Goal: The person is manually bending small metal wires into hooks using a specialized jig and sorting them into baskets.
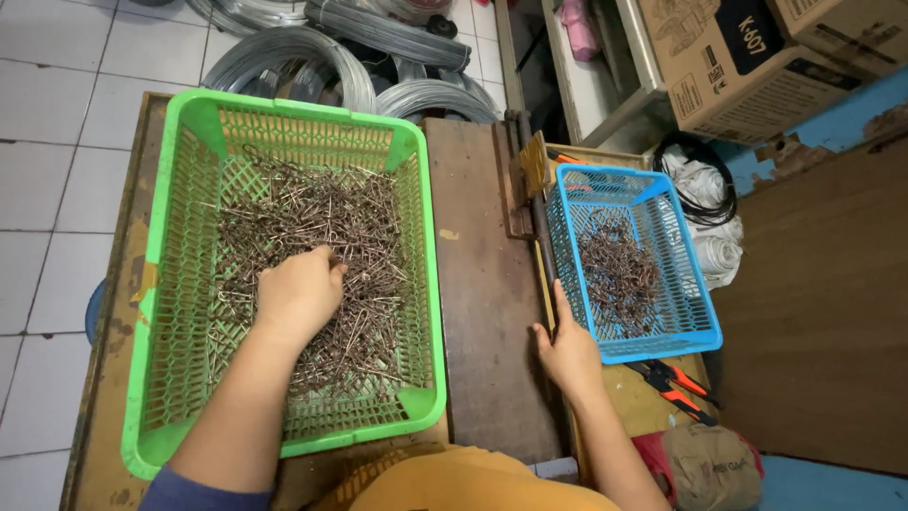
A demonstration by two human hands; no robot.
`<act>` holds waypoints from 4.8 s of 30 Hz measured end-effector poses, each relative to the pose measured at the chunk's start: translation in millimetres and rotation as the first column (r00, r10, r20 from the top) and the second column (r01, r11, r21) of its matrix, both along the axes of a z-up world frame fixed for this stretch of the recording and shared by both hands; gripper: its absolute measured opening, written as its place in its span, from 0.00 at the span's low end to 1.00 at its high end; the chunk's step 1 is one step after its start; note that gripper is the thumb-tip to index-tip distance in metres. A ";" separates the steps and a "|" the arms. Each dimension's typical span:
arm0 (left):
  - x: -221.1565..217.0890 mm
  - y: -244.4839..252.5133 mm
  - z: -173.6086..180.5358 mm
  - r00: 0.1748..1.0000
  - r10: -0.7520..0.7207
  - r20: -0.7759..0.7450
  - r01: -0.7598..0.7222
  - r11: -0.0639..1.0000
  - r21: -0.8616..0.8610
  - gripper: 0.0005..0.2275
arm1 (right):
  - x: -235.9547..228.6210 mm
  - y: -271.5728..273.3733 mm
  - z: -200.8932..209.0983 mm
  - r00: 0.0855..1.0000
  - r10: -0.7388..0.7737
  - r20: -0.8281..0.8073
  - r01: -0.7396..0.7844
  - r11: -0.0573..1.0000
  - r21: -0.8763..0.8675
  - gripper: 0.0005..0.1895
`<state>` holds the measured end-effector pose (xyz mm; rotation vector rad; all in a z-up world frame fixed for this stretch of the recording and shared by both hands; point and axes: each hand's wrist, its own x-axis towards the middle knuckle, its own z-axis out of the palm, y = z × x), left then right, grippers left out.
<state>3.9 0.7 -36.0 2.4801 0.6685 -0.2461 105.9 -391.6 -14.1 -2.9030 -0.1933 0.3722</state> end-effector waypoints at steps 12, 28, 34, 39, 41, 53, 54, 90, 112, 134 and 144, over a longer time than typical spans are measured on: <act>-4.6 -11.5 31.9 0.991 -0.090 -0.099 0.090 0.996 0.001 0.16 | 1.0 -0.4 0.2 1.000 -0.003 0.011 0.003 1.000 -0.015 0.47; 6.7 -8.9 -29.8 0.985 -0.137 -0.109 0.149 0.983 0.104 0.15 | 1.8 -2.3 -3.9 1.000 0.006 0.006 -0.006 1.000 -0.030 0.47; -12.0 4.0 5.5 0.994 -0.063 -0.086 0.062 0.998 -0.015 0.13 | 1.2 -3.5 -5.0 1.000 0.005 0.017 -0.004 1.000 -0.019 0.47; -25.6 10.6 48.5 0.999 -0.022 0.036 0.026 0.992 -0.125 0.13 | 1.4 -4.5 -4.3 1.000 0.018 0.022 -0.018 1.000 -0.024 0.47; -26.4 12.5 58.5 0.998 -0.008 0.066 0.016 0.992 -0.127 0.13 | 1.5 -4.9 -4.8 1.000 0.013 0.018 -0.013 1.000 -0.018 0.47; -25.8 8.3 51.4 0.989 -0.089 0.118 0.106 0.983 -0.150 0.13 | 0.6 -5.1 -3.6 1.000 0.011 -0.003 -0.011 1.000 -0.006 0.48; -24.4 10.2 45.4 0.981 -0.033 0.194 0.070 0.981 -0.183 0.12 | -0.2 -4.5 -2.1 1.000 0.010 -0.005 -0.010 1.000 -0.004 0.48; 249.4 -100.6 -59.8 0.834 -0.350 0.426 0.330 0.936 0.123 0.06 | 22.8 -9.9 184.3 0.933 0.155 -0.324 -0.199 0.974 -0.107 0.48; 304.9 -79.4 -110.4 0.896 -0.256 0.364 0.304 0.949 -0.082 0.09 | 33.4 12.3 245.2 0.880 0.163 -0.446 -0.239 0.964 -0.119 0.46; 305.9 -98.3 -79.1 0.751 -0.391 0.531 0.449 0.893 0.024 0.09 | 33.8 -2.3 220.3 0.883 0.196 -0.427 -0.240 0.969 -0.052 0.46; 302.5 -120.4 -70.9 0.786 -0.240 0.570 0.434 0.870 -0.232 0.12 | 25.3 -4.3 212.3 0.885 0.177 -0.431 -0.198 0.980 -0.004 0.45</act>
